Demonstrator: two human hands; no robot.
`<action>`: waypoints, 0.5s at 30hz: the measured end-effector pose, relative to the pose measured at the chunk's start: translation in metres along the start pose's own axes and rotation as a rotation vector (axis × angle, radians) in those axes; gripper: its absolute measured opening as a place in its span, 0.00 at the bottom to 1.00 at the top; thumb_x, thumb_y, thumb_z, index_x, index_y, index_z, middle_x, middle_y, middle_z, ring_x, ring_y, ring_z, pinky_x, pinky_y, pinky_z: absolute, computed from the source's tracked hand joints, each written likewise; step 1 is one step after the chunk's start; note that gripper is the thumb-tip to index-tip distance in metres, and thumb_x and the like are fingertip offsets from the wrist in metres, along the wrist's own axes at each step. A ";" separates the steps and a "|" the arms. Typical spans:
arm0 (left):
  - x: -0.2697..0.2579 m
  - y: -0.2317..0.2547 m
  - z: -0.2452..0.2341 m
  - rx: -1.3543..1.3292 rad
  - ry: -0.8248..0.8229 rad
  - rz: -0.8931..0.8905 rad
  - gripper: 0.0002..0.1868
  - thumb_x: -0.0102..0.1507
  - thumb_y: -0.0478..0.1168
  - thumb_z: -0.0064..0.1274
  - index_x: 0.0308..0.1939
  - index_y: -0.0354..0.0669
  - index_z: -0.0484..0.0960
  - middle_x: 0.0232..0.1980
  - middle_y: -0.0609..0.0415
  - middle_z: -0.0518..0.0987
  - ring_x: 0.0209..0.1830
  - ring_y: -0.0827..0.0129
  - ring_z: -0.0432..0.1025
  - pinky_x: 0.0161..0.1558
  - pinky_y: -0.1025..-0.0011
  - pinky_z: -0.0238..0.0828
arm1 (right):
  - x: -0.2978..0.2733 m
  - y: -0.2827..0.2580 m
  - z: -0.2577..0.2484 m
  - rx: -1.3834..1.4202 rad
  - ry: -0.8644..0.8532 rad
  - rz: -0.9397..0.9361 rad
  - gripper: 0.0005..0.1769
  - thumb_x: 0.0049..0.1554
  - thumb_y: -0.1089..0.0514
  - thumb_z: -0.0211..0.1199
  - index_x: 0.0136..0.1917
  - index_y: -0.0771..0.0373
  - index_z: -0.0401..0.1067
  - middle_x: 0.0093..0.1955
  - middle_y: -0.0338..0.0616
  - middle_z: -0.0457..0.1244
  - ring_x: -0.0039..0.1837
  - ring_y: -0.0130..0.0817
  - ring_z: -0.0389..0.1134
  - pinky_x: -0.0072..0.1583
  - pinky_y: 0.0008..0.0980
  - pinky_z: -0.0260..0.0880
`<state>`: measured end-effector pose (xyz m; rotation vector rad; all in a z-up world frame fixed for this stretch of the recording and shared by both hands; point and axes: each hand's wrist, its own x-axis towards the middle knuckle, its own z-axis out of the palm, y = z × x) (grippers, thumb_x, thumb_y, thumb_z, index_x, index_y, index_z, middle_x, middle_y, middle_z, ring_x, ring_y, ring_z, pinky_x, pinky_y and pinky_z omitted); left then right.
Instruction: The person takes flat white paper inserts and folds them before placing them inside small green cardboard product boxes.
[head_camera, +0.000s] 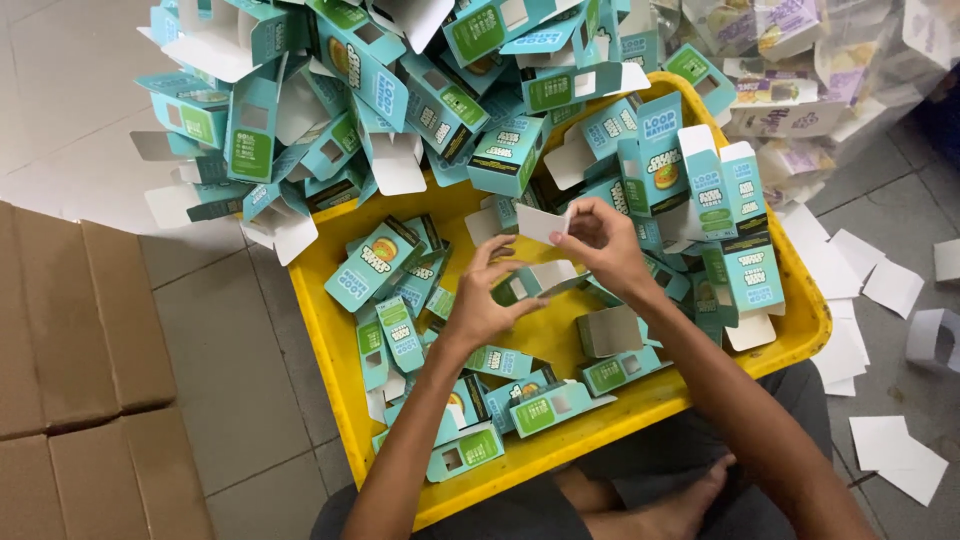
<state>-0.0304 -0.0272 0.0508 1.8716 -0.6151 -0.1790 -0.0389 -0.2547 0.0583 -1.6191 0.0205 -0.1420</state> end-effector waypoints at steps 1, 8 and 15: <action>-0.001 0.003 0.003 -0.059 -0.018 0.023 0.29 0.50 0.46 0.76 0.52 0.43 0.85 0.73 0.46 0.66 0.71 0.48 0.67 0.71 0.50 0.64 | 0.000 0.001 0.000 0.075 -0.017 0.051 0.19 0.54 0.62 0.75 0.55 0.63 0.69 0.46 0.43 0.69 0.51 0.30 0.72 0.60 0.36 0.74; 0.001 0.033 -0.011 -0.104 -0.072 0.020 0.28 0.53 0.46 0.74 0.53 0.38 0.85 0.81 0.44 0.58 0.78 0.45 0.59 0.74 0.52 0.59 | 0.000 -0.014 -0.004 0.006 -0.116 0.051 0.18 0.49 0.70 0.73 0.54 0.66 0.76 0.45 0.48 0.71 0.51 0.33 0.71 0.55 0.41 0.76; -0.003 0.047 -0.012 0.003 -0.127 0.076 0.23 0.55 0.42 0.70 0.50 0.34 0.85 0.83 0.45 0.52 0.80 0.44 0.54 0.75 0.49 0.57 | -0.004 -0.019 -0.006 -0.101 -0.093 -0.017 0.04 0.54 0.64 0.74 0.45 0.64 0.82 0.42 0.47 0.71 0.51 0.36 0.72 0.62 0.42 0.71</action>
